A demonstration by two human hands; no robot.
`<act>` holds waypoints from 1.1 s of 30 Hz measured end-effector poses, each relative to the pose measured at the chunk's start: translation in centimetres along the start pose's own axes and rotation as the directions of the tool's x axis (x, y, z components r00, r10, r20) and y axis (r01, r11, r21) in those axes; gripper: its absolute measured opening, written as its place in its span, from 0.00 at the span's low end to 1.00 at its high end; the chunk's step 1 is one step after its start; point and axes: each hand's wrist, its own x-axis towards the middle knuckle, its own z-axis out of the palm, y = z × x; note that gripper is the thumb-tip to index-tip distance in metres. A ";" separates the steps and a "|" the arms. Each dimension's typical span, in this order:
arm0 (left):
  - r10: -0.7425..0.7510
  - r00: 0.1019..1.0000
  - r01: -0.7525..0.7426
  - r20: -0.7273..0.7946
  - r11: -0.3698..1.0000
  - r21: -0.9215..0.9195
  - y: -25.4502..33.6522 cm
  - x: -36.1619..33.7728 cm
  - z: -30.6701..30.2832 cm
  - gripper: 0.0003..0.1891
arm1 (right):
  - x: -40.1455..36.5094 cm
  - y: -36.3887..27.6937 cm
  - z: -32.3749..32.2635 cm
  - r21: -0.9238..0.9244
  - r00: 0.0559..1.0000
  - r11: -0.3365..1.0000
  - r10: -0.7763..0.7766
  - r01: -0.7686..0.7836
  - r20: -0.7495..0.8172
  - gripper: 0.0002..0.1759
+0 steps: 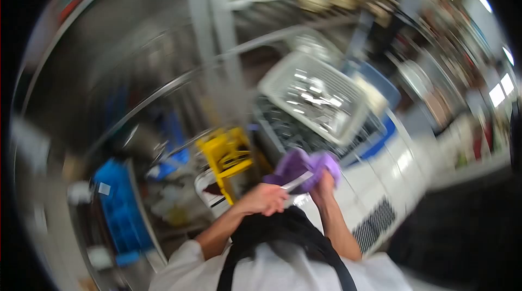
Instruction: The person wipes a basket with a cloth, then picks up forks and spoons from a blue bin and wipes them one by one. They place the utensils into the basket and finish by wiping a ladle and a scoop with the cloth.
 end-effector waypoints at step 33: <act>-0.137 -0.773 0.013 -0.620 0.973 -0.230 -8.6 -52.5 -50.1 0.18 | -9.4 8.9 8.9 -0.586 0.649 0.509 0.760 -0.630 -0.037 0.30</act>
